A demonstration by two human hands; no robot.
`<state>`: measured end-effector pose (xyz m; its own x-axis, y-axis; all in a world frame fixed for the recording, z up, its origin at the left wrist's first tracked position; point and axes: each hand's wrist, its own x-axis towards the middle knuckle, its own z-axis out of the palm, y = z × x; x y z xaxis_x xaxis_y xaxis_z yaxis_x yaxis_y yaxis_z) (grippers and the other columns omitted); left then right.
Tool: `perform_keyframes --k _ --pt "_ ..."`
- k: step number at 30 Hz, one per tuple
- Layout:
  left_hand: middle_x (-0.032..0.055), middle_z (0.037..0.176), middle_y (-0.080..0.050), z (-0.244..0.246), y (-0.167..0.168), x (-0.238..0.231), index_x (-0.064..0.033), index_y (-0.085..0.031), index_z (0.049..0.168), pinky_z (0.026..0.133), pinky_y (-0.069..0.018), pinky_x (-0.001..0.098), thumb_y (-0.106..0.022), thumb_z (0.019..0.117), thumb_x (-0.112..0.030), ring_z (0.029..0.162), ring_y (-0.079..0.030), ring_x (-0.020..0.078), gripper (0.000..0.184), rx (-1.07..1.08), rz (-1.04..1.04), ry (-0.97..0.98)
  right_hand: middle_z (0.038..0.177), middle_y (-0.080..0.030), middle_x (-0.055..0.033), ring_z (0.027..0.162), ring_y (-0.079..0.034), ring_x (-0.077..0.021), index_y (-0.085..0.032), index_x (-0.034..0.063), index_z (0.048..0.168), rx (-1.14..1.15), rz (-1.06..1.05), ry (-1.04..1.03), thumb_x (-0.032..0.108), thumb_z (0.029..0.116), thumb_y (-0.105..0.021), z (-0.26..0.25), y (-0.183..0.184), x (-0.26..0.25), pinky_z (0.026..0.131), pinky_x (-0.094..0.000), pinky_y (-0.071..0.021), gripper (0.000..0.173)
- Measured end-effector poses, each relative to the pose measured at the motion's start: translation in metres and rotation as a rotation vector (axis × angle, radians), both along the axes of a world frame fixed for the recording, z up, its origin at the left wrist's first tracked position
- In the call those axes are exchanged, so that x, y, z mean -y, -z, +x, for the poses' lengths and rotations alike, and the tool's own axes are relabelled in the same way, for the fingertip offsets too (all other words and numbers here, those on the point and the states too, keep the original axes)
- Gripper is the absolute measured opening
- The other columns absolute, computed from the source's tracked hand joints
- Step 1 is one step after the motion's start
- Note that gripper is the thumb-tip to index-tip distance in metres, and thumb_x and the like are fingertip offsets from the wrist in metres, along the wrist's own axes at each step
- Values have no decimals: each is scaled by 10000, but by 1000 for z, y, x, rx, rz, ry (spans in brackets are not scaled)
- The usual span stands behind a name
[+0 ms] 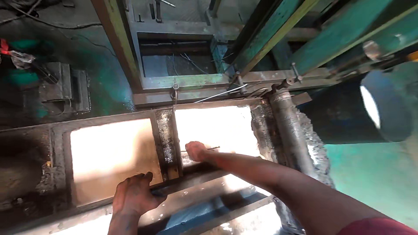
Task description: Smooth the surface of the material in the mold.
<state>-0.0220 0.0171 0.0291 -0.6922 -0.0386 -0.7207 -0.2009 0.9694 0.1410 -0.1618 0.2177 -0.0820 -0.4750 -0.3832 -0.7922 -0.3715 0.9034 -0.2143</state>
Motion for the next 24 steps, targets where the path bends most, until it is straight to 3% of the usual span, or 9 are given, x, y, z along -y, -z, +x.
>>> perform_keyframes --k 2,8,14,18,20,24 --pt "115 1095 -719 -1 -3 0 -113 -709 1184 892 -522 512 -768 791 -609 1052 -684 305 636 29 6 -13 1301 -624 -264 1234 -594 -438 -637 -38 1269 57 -21 20 82 964 -626 2 -5 -4 971 -626 -490 328" --pt "93 1106 -718 0 -3 1 -134 -710 1177 894 -526 500 -750 790 -638 1059 -683 283 637 51 -5 -22 1168 -654 -279 1127 -640 -447 -649 -79 1131 77 6 -43 105 994 -602 8 2 -4 909 -618 -514 234" --pt "111 1131 -716 5 5 1 -141 -710 1176 886 -528 542 -799 751 -614 1080 -677 315 642 10 33 -38 1162 -655 -293 1135 -634 -455 -651 -98 1124 121 -42 -122 47 950 -658 11 11 -12 942 -615 -498 227" --pt "111 1080 -720 8 6 1 -123 -717 1121 833 -538 535 -816 743 -589 1027 -689 308 609 -63 48 -24 1116 -661 -317 1097 -639 -462 -651 -130 1148 243 -187 -93 -5 1026 -495 13 24 -20 953 -607 -475 235" --pt "102 1057 -725 6 7 1 -127 -721 1104 821 -542 524 -815 738 -589 1016 -694 300 597 -74 41 -13 1081 -650 -307 1060 -628 -433 -645 -137 1107 318 -207 -84 31 1072 -432 12 15 -21 938 -580 -461 274" --pt "96 1020 -728 6 11 1 -134 -726 1083 812 -540 524 -808 732 -606 994 -698 303 594 -95 43 -3 1121 -661 -279 1095 -640 -393 -646 -94 1158 371 -238 -88 110 1101 -386 9 3 -29 960 -569 -474 336"
